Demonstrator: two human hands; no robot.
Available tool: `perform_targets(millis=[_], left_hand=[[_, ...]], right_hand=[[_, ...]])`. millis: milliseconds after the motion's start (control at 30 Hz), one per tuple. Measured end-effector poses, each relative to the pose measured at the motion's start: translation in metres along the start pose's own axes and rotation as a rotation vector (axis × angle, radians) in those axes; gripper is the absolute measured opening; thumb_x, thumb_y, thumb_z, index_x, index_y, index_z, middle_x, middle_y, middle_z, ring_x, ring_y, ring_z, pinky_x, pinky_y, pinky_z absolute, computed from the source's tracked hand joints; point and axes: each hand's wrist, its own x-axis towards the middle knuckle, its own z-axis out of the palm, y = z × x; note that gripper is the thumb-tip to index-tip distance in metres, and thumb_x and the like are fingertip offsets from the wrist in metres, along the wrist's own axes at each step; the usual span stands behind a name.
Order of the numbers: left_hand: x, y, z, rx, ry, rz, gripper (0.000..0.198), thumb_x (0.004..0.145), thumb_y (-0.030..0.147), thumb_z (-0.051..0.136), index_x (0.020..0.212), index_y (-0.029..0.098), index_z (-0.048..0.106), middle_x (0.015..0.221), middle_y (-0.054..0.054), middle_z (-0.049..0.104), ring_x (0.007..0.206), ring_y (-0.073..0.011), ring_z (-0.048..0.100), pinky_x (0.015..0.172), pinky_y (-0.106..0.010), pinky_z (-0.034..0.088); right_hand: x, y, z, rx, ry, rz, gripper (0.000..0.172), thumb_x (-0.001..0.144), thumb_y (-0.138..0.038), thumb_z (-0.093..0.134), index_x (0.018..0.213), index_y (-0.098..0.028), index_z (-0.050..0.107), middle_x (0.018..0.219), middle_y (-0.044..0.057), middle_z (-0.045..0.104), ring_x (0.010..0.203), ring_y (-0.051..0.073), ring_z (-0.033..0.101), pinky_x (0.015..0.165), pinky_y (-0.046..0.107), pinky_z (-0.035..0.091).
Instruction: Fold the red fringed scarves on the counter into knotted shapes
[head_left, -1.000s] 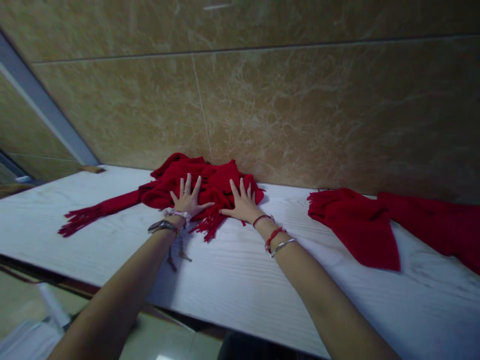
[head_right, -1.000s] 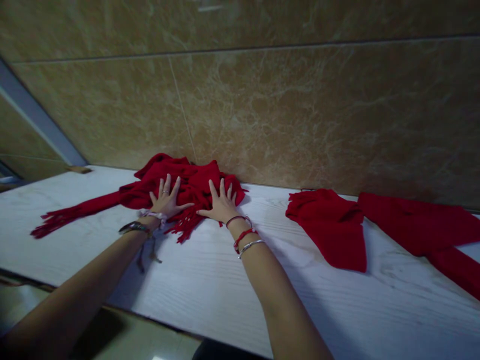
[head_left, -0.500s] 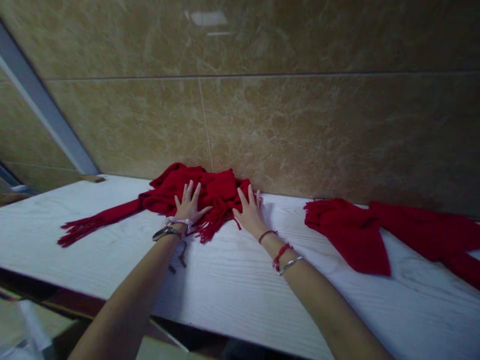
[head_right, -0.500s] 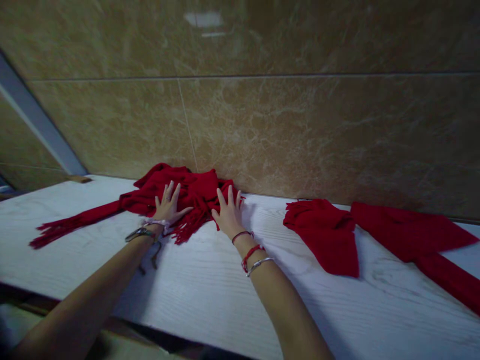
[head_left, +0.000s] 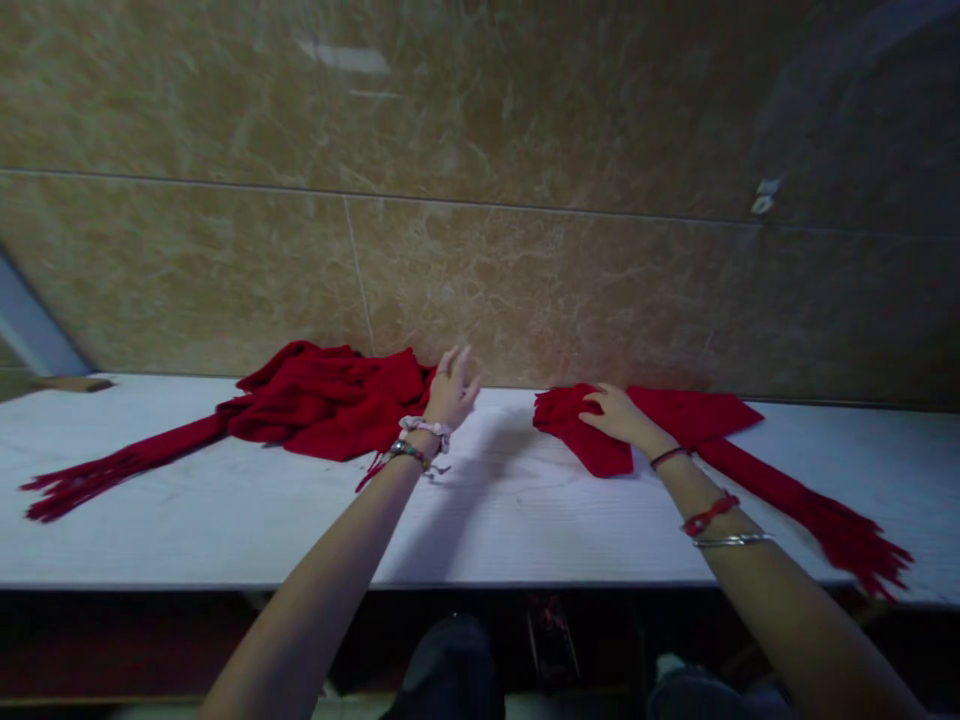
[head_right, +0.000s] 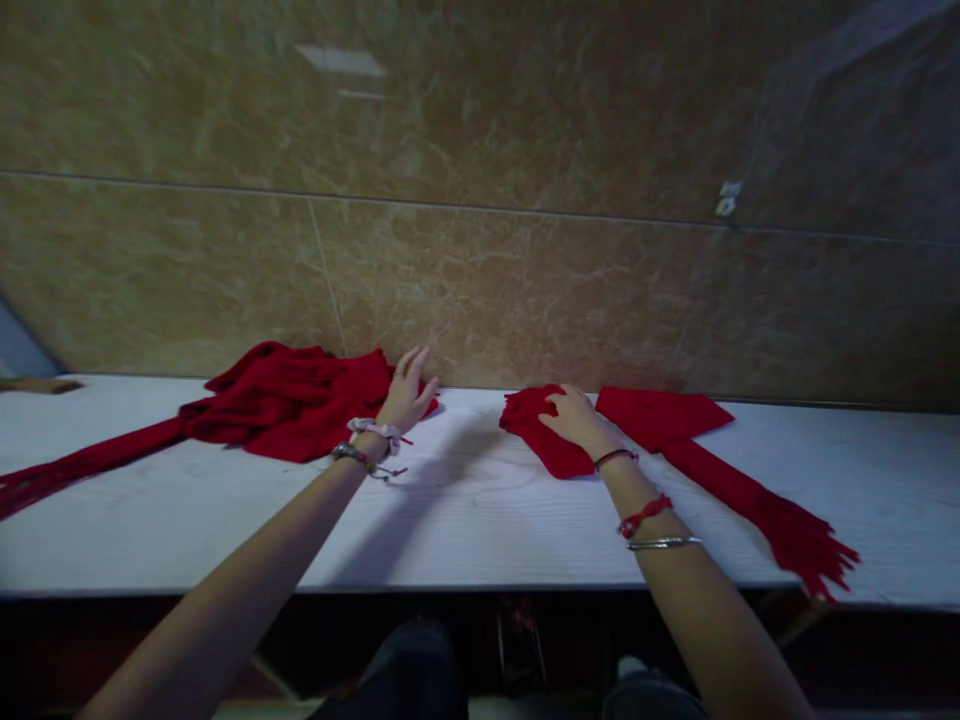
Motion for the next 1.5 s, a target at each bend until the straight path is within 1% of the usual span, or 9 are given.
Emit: perform_targets(millis=[100, 233, 400, 500, 633, 767, 1067, 1300, 1500], left_hand=[[0.005, 0.036, 0.034, -0.117, -0.167, 0.017, 0.042, 0.082, 0.024, 0.047, 0.122, 0.009, 0.048, 0.130, -0.017, 0.040, 0.124, -0.0228, 0.037, 0.105, -0.036, 0.028], [-0.001, 0.062, 0.073, -0.184, -0.243, 0.067, 0.030, 0.081, 0.022, 0.051, 0.109, 0.013, 0.058, 0.110, -0.011, 0.059, 0.106, -0.0200, 0.053, 0.096, -0.033, 0.040], [-0.017, 0.056, 0.099, -0.253, -0.236, 0.060, 0.029, 0.085, 0.019, 0.045, 0.111, 0.013, 0.055, 0.109, -0.010, 0.058, 0.102, -0.0179, 0.053, 0.090, -0.032, 0.044], [-0.027, 0.049, 0.107, -0.282, -0.244, 0.032, 0.032, 0.085, 0.019, 0.044, 0.115, 0.013, 0.051, 0.108, -0.010, 0.055, 0.101, -0.0174, 0.052, 0.085, -0.031, 0.046], [-0.031, 0.053, 0.112, -0.288, -0.111, 0.132, 0.031, 0.086, 0.020, 0.043, 0.115, 0.011, 0.050, 0.105, -0.010, 0.052, 0.098, -0.0168, 0.049, 0.084, -0.030, 0.044], [-0.032, 0.061, 0.111, -0.254, -0.120, 0.282, 0.026, 0.087, 0.020, 0.043, 0.108, 0.010, 0.054, 0.099, -0.009, 0.052, 0.094, -0.0166, 0.049, 0.085, -0.030, 0.043], [-0.033, 0.066, 0.107, -0.254, -0.136, 0.257, 0.023, 0.086, 0.019, 0.043, 0.103, 0.012, 0.055, 0.092, -0.007, 0.052, 0.087, -0.0160, 0.051, 0.078, -0.028, 0.045], [-0.034, 0.073, 0.103, -0.427, -0.226, 0.112, 0.023, 0.080, 0.017, 0.047, 0.101, 0.014, 0.056, 0.086, -0.004, 0.057, 0.075, -0.0128, 0.053, 0.068, -0.024, 0.044], [-0.029, 0.080, 0.098, -0.742, -0.221, -0.143, 0.022, 0.077, 0.019, 0.051, 0.098, 0.014, 0.056, 0.069, 0.001, 0.054, 0.065, -0.0104, 0.051, 0.060, -0.022, 0.041]], right_hand=[[-0.011, 0.011, 0.002, 0.002, -0.053, -0.066, 0.022, 0.071, -0.025, 0.060, 0.090, -0.014, 0.068, 0.114, 0.016, 0.058, 0.116, 0.025, 0.046, 0.096, 0.038, 0.036], [-0.009, 0.011, 0.003, -0.001, -0.067, -0.118, 0.008, 0.070, -0.014, 0.060, 0.074, -0.014, 0.067, 0.118, 0.015, 0.055, 0.115, 0.025, 0.046, 0.096, 0.042, 0.033], [0.002, 0.006, -0.006, 0.098, -0.117, -0.243, 0.017, 0.081, -0.021, 0.050, 0.081, -0.015, 0.065, 0.090, 0.007, 0.065, 0.087, 0.016, 0.057, 0.083, 0.031, 0.042], [0.003, 0.007, -0.003, 0.091, -0.076, -0.292, 0.022, 0.082, -0.016, 0.047, 0.092, -0.011, 0.065, 0.099, 0.010, 0.064, 0.095, 0.017, 0.055, 0.088, 0.030, 0.039], [-0.002, 0.011, 0.010, -0.019, -0.104, -0.304, 0.024, 0.082, -0.016, 0.044, 0.086, -0.013, 0.068, 0.108, 0.011, 0.060, 0.105, 0.022, 0.050, 0.095, 0.038, 0.034], [-0.006, 0.011, 0.018, -0.027, -0.079, -0.319, 0.024, 0.082, -0.016, 0.045, 0.087, -0.017, 0.068, 0.112, 0.010, 0.057, 0.107, 0.024, 0.048, 0.095, 0.043, 0.034], [-0.010, 0.013, 0.006, 0.099, 0.034, -0.253, 0.022, 0.080, -0.013, 0.042, 0.087, -0.010, 0.063, 0.101, 0.013, 0.056, 0.091, 0.019, 0.053, 0.085, 0.032, 0.042], [-0.012, 0.014, 0.011, 0.069, -0.050, -0.318, 0.025, 0.083, -0.018, 0.043, 0.084, -0.014, 0.067, 0.104, 0.011, 0.053, 0.101, 0.021, 0.049, 0.091, 0.038, 0.036], [-0.023, 0.008, -0.024, 0.038, -0.080, -0.308, 0.017, 0.074, -0.015, 0.051, 0.069, -0.014, 0.066, 0.095, 0.008, 0.055, 0.083, 0.015, 0.053, 0.077, 0.028, 0.041]])
